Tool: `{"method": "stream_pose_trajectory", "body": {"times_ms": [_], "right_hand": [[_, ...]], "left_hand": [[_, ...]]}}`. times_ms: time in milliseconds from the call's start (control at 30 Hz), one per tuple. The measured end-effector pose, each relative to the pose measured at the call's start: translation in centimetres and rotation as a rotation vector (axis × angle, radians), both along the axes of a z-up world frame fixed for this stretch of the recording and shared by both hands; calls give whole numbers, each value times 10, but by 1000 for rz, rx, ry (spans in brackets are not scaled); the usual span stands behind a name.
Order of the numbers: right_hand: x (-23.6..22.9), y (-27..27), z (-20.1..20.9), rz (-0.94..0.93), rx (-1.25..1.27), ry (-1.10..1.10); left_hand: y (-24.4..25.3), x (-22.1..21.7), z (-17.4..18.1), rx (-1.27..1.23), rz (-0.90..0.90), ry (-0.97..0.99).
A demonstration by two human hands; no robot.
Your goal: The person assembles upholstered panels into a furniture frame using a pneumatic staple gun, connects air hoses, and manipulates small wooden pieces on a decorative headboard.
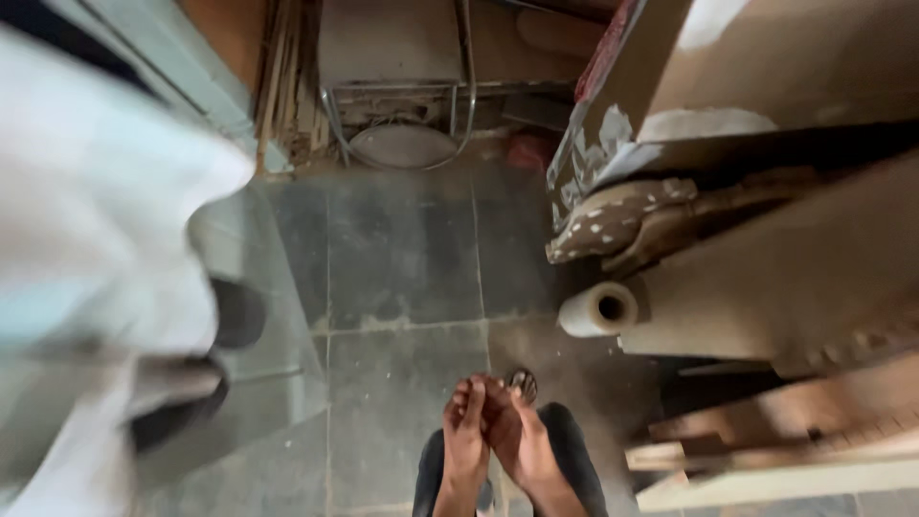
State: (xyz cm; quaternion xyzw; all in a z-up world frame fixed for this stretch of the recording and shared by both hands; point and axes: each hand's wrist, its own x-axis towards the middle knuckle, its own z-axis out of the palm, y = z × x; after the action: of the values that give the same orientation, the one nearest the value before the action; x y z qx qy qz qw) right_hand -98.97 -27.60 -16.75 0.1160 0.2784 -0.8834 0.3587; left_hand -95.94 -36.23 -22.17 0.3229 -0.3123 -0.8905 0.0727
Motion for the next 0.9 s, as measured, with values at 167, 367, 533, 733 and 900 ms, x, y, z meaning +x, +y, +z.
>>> {"method": "stream_pose_trajectory", "body": {"times_ms": [167, 367, 533, 733, 900], "right_hand": [[-64, -16, -55, -21, 72, -173], [-144, 4, 0, -19, 111, -317], [-207, 46, 124, -70, 78, -73], [-256, 103, 227, -110, 194, 333], [-246, 131, 261, -269, 211, 346]], "left_hand": [[-14, -58, -72, 94, 19, -123], [0, -150, -31, 98, -49, -222], [27, -235, 73, -12, -188, -305], [64, -301, 160, -57, -288, 179], [98, -308, 202, -64, -513, 253]]}}
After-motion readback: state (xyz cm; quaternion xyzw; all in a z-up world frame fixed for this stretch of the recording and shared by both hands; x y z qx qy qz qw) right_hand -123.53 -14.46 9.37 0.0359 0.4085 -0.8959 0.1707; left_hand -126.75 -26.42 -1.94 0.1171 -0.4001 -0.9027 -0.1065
